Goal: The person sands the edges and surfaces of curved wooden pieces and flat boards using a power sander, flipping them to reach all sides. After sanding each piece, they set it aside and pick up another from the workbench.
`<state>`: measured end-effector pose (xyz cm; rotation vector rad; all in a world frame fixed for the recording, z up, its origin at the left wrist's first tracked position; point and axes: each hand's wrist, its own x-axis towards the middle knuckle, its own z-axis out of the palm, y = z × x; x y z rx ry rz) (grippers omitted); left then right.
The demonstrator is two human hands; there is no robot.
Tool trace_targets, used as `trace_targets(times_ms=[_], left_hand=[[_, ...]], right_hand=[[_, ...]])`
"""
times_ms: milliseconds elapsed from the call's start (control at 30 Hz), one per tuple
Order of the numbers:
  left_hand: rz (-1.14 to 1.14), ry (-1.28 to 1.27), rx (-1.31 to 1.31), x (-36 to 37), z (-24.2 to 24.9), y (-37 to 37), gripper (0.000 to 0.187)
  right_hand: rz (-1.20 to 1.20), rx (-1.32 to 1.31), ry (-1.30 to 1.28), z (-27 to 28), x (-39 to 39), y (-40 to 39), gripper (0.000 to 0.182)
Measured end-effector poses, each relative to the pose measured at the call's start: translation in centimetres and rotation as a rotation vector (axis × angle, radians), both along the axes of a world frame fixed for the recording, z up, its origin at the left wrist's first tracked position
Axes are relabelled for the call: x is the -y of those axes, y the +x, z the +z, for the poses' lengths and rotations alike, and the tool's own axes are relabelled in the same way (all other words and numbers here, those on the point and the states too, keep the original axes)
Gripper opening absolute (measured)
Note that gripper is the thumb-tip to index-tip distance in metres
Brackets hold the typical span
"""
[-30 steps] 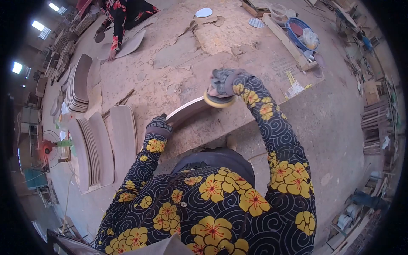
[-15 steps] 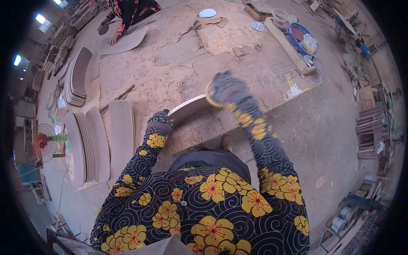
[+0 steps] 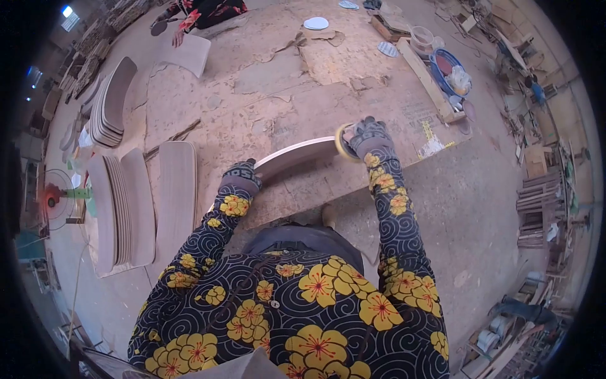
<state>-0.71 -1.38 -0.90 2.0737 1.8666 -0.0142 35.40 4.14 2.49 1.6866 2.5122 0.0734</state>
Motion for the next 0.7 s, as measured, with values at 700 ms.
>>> trace_targets(times_ms=[700], left_hand=[[0.146, -0.096, 0.003, 6.1, 0.3, -5.8, 0.034]], right_hand=[[0.289, -0.232, -0.193, -1.0, -0.6, -16.3, 0.046]])
